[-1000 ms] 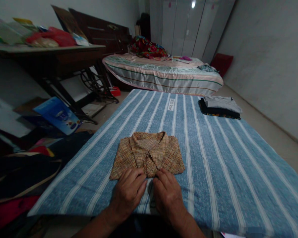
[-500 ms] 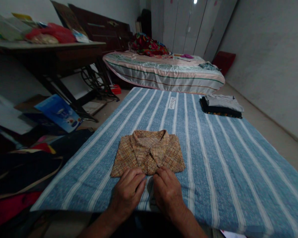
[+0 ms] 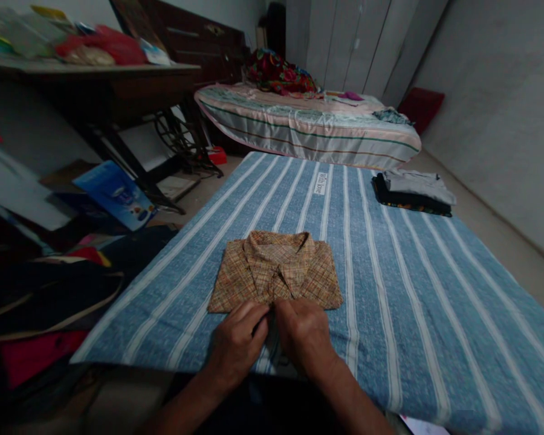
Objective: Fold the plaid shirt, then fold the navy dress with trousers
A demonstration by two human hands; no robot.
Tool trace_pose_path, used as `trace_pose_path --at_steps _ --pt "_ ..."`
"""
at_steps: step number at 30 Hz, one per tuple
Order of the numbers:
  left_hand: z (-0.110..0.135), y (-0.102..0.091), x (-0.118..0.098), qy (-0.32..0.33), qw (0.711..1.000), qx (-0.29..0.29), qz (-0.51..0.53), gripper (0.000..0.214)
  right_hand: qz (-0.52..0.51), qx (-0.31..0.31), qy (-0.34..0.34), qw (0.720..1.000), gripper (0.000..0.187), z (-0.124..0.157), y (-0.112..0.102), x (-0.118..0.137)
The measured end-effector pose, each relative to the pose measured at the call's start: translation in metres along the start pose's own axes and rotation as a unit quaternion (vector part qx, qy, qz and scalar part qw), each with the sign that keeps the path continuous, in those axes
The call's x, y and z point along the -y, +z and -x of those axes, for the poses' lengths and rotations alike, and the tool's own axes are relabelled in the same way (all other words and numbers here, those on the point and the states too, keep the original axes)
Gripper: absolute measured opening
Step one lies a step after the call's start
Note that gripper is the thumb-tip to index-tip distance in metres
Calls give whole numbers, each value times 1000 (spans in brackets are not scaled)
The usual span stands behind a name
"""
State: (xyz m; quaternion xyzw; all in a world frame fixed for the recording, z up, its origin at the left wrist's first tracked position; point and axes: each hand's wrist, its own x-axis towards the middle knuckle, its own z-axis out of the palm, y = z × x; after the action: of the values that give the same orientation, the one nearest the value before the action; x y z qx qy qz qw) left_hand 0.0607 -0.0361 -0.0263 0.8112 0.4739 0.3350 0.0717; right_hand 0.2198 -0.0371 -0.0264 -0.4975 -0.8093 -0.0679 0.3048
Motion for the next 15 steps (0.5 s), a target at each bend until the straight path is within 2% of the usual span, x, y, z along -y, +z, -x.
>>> trace_pose_path --at_steps 5,9,12,15 --pt "2 4 0 -8 1000 10 4 21 21 53 42 998 21 -14 -5 0" --pt "-1 3 0 -13 999 7 38 22 39 131 118 984 29 -28 -7 -3" --pt "-12 -2 2 -1 998 -10 58 20 61 202 173 962 37 -44 -10 -4" --pt "-31 -8 7 8 997 -30 70 19 71 239 198 948 40 -60 -14 -5"
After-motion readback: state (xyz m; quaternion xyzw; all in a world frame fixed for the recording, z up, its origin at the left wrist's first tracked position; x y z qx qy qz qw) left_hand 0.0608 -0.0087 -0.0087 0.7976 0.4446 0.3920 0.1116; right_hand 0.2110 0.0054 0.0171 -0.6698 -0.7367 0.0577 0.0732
